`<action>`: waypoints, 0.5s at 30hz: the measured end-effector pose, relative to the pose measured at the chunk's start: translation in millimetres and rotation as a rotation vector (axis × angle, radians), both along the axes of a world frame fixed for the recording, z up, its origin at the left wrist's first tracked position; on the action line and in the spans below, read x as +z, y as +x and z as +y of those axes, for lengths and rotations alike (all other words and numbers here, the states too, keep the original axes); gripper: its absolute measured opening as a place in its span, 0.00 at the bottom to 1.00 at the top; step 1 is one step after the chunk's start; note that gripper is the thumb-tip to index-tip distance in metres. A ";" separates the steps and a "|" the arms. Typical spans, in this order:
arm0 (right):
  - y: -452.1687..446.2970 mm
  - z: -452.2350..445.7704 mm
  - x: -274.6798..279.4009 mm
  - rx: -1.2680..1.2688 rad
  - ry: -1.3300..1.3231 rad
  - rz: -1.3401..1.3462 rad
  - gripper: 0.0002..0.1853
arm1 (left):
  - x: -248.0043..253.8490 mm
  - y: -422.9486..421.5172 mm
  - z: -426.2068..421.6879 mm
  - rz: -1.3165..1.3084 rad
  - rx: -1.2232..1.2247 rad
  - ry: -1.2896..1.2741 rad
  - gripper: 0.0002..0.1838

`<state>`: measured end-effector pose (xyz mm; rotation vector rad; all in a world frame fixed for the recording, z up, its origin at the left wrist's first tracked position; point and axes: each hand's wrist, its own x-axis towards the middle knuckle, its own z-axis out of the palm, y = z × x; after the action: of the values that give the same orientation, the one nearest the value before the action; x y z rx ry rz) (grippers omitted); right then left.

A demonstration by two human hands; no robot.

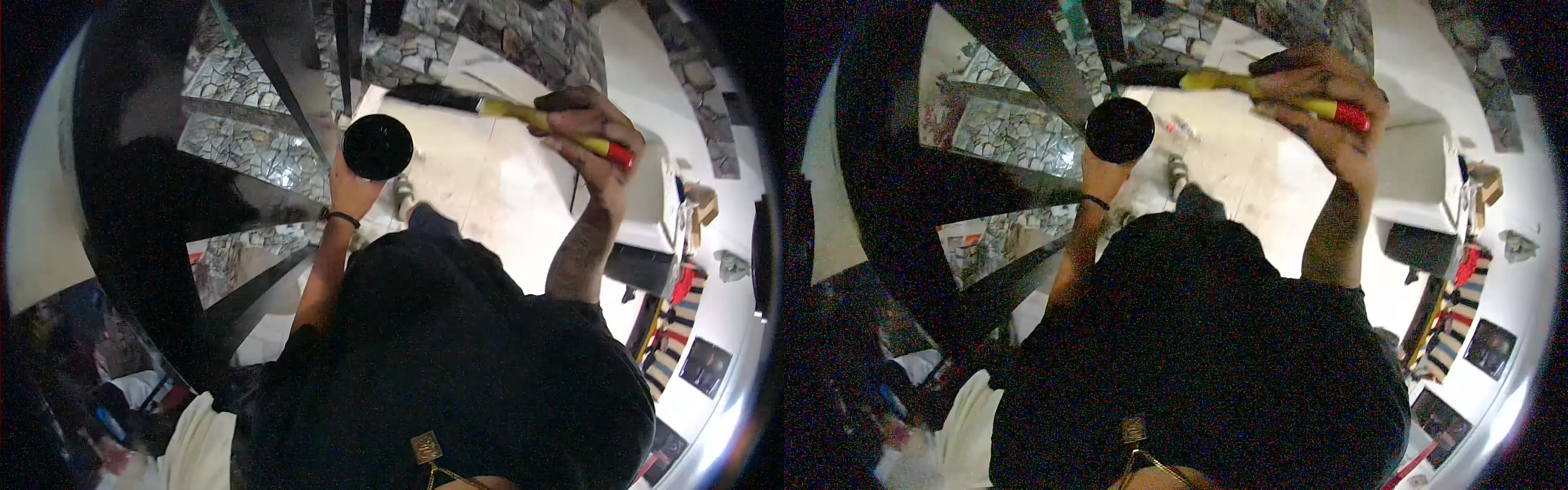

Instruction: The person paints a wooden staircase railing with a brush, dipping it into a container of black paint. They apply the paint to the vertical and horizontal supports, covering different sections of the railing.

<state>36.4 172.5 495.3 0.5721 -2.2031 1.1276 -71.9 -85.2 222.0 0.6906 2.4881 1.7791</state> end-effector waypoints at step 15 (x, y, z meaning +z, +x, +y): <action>17.6 5.6 -40.9 0.008 0.024 -0.514 0.16 | 31.1 23.8 60.4 0.023 -0.022 -0.045 0.33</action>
<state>54.0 178.1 454.3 0.3222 -2.6470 1.3709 -48.1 -24.9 253.1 0.7362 2.5167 1.7116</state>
